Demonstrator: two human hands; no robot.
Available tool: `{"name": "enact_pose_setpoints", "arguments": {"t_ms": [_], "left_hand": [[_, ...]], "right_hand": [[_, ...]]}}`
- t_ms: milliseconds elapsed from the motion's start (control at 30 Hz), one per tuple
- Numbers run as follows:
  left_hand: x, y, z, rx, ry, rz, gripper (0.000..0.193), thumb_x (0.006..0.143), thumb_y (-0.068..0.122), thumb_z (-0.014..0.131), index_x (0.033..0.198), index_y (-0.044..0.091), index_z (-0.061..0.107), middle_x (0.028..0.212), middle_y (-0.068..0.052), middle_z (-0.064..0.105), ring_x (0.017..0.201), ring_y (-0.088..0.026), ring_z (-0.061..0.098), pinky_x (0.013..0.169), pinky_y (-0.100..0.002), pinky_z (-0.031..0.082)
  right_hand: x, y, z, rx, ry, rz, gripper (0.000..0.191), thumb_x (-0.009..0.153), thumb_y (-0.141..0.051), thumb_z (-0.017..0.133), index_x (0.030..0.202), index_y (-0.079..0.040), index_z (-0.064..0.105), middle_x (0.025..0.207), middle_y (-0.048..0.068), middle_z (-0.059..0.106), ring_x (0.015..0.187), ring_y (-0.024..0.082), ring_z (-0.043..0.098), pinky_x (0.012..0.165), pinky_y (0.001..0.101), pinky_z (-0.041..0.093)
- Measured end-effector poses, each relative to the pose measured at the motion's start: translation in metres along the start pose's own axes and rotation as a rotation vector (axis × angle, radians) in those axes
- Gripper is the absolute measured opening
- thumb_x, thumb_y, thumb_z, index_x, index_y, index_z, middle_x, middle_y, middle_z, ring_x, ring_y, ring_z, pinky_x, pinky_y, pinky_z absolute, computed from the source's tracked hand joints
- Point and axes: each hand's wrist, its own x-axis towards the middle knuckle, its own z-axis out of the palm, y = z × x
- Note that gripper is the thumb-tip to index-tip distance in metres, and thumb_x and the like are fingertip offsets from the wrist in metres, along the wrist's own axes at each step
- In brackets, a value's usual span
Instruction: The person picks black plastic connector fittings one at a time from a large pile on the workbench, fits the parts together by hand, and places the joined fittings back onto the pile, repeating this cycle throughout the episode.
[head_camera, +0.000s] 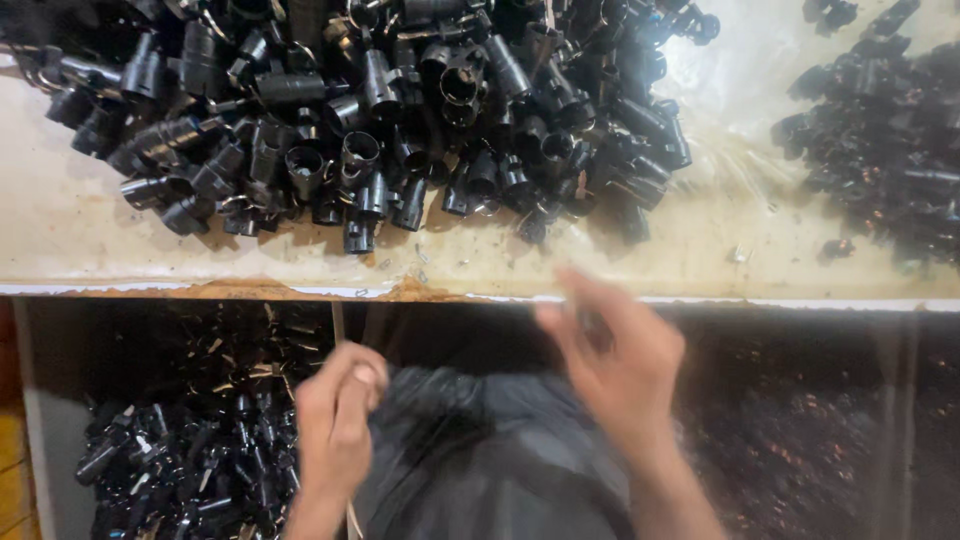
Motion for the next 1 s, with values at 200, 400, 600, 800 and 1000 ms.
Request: {"name": "enact_pose_setpoints", "arguments": {"t_ms": [200,400,600,800,1000], "left_hand": [[0.018,0.015,-0.019,0.491,0.031,0.323,0.016,0.09,0.011,0.059,0.104,0.006,0.065,0.096,-0.011,0.068,0.084,-0.026,0.071,0.075,-0.038,0.054],[0.008,0.05,0.023,0.042,-0.139,0.232,0.015,0.094,0.004,0.063,0.107,0.006,0.07,0.1,-0.007,0.075,0.084,-0.02,0.075,0.075,-0.03,0.058],[0.05,0.112,0.082,0.337,-0.002,0.89,0.03,0.086,0.005,0.066,0.115,-0.002,0.066,0.131,-0.021,0.062,0.127,-0.041,0.056,0.105,-0.052,0.044],[0.128,0.166,0.151,0.791,0.226,0.943,0.034,0.093,0.009,0.063,0.122,-0.009,0.065,0.167,-0.025,0.028,0.159,-0.037,0.017,0.13,-0.06,0.012],[0.121,0.134,0.143,0.246,0.095,0.959,0.031,0.094,0.011,0.076,0.121,0.0,0.065,0.165,-0.023,0.033,0.159,-0.039,0.021,0.132,-0.053,0.025]], "right_hand": [[0.052,-0.006,0.023,-0.29,-0.098,-0.207,0.024,0.093,-0.022,0.076,0.11,-0.008,0.068,0.097,0.014,0.073,0.086,0.036,0.07,0.072,0.0455,0.054],[0.053,0.029,-0.055,-0.393,0.117,-0.006,0.023,0.095,-0.013,0.078,0.117,-0.008,0.072,0.095,0.014,0.074,0.083,0.028,0.072,0.074,0.042,0.054],[0.08,0.054,-0.074,-0.477,0.237,-0.197,0.027,0.098,-0.013,0.082,0.123,-0.008,0.071,0.105,0.016,0.074,0.086,0.03,0.071,0.077,0.0415,0.055],[0.139,0.031,-0.048,-0.585,-0.139,-0.277,0.039,0.094,-0.009,0.071,0.133,-0.017,0.068,0.099,0.018,0.073,0.09,0.039,0.069,0.077,0.0495,0.053],[0.125,0.071,-0.082,-0.45,0.003,0.033,0.035,0.095,-0.018,0.072,0.129,-0.022,0.069,0.09,0.015,0.073,0.079,0.034,0.071,0.073,0.0476,0.055]]}}
